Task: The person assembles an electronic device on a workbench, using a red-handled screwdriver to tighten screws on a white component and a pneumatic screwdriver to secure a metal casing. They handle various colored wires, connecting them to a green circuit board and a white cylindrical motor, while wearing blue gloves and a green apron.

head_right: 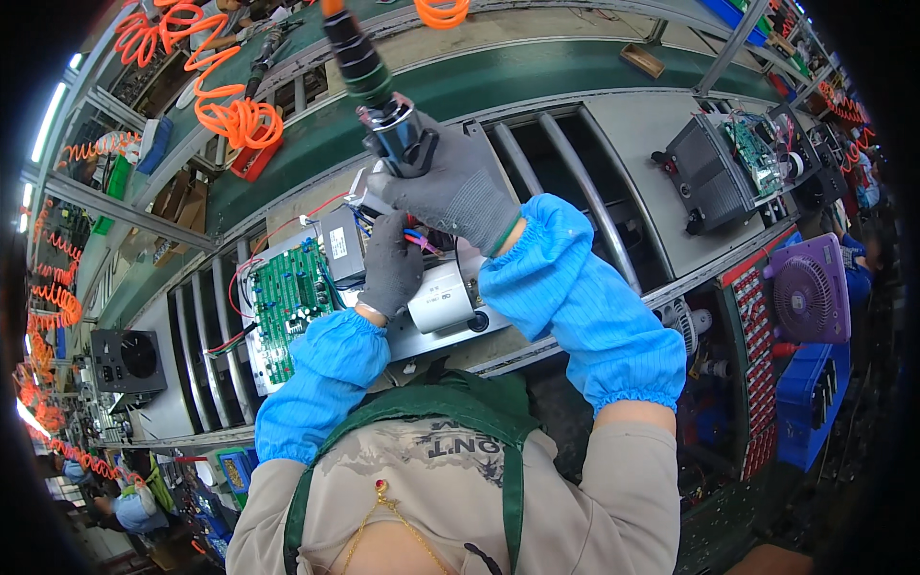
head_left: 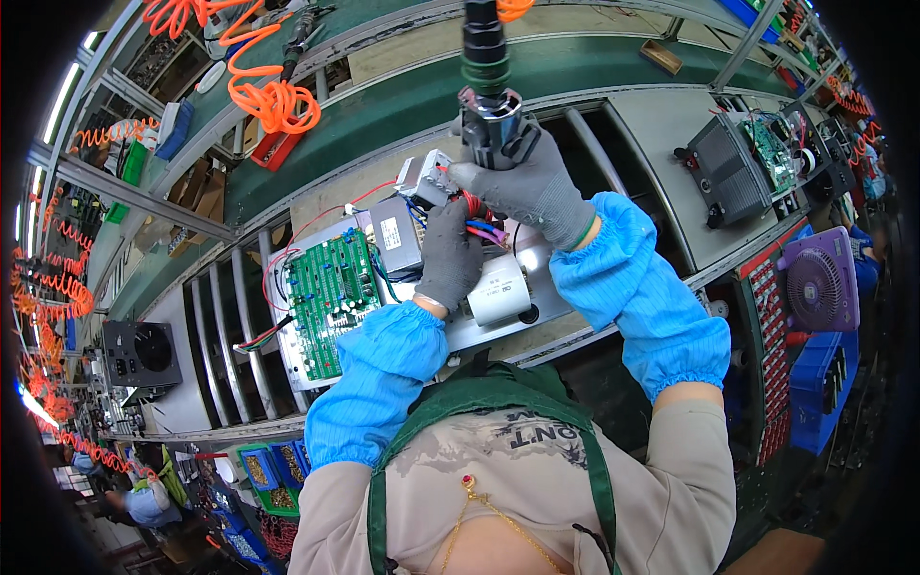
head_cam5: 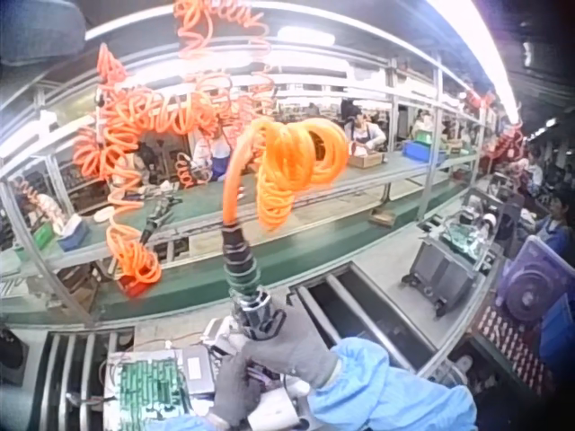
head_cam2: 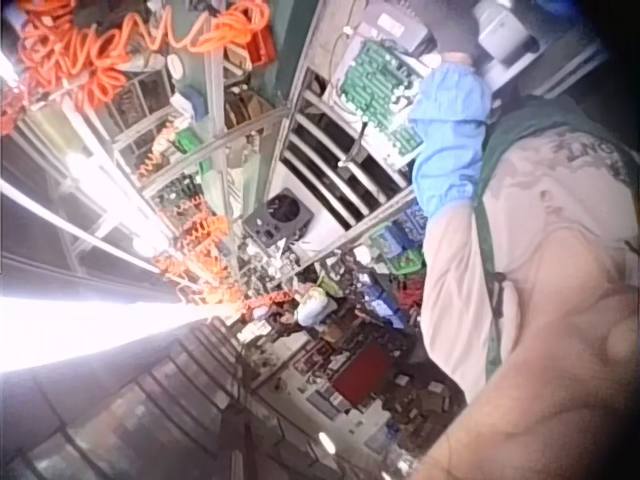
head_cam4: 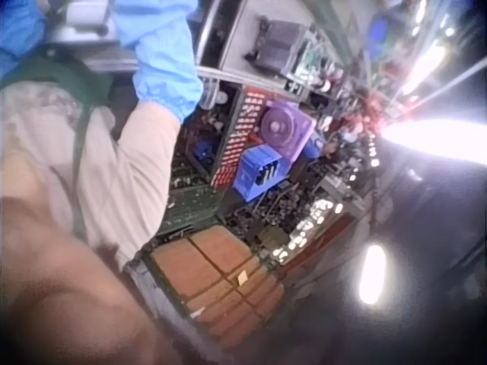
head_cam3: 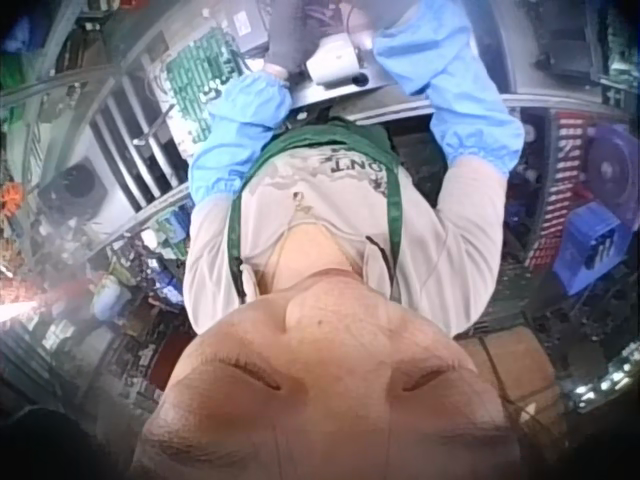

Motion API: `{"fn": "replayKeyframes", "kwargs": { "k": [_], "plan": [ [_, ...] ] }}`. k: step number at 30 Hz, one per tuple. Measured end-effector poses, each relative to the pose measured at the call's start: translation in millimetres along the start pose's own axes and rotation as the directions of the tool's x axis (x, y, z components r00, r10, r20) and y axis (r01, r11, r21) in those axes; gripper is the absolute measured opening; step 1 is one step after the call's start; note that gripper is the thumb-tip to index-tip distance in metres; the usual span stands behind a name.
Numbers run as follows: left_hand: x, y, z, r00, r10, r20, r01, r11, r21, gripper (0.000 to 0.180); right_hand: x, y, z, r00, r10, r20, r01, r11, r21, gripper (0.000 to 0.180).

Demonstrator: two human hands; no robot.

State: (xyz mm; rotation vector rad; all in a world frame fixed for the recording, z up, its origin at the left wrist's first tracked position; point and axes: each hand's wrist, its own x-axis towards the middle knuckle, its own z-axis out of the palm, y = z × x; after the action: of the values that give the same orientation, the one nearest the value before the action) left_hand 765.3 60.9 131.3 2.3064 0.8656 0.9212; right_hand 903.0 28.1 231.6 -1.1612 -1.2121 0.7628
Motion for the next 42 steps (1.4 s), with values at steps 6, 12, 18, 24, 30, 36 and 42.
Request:
{"fn": "replayKeyframes", "kwargs": {
  "k": [6,12,18,24,30,36,42],
  "plan": [
    [-5.6,-8.7,3.6,1.000,-0.005,-0.031,0.005,1.000,0.004,0.028,3.5,0.0,7.1,0.997,0.032,0.069,-0.027,0.997,-0.078,0.052],
    [-4.3,-11.4,6.9,0.996,-0.061,-0.060,0.056,0.995,-0.078,0.019,-1.3,1.9,2.2,0.997,-0.048,-0.066,0.045,0.998,-0.048,0.051],
    [11.7,-5.6,-0.7,0.976,-0.191,0.103,0.211,0.946,-0.244,0.021,-3.4,-2.0,-3.4,0.992,-0.060,-0.108,0.054,0.997,-0.062,0.048],
    [10.4,-13.6,-1.3,0.986,-0.142,0.089,0.147,0.988,-0.049,0.028,-7.4,-7.5,-1.5,0.995,0.048,-0.089,-0.049,0.999,-0.012,0.048],
    [11.2,-4.8,-3.3,0.953,-0.218,0.211,0.236,0.970,-0.060,0.030,-4.3,0.5,0.1,0.998,0.016,-0.058,-0.018,0.999,-0.046,0.047],
    [4.6,-7.3,0.2,0.971,-0.197,0.132,0.192,0.980,0.050,0.028,-1.9,3.1,2.7,0.999,0.018,0.038,-0.015,0.998,-0.057,0.056],
    [2.7,-12.0,3.9,0.987,-0.112,0.116,0.112,0.994,0.007,0.030,-4.3,-3.0,5.7,0.997,0.055,0.059,-0.050,0.995,-0.083,0.055]
  ]
}}
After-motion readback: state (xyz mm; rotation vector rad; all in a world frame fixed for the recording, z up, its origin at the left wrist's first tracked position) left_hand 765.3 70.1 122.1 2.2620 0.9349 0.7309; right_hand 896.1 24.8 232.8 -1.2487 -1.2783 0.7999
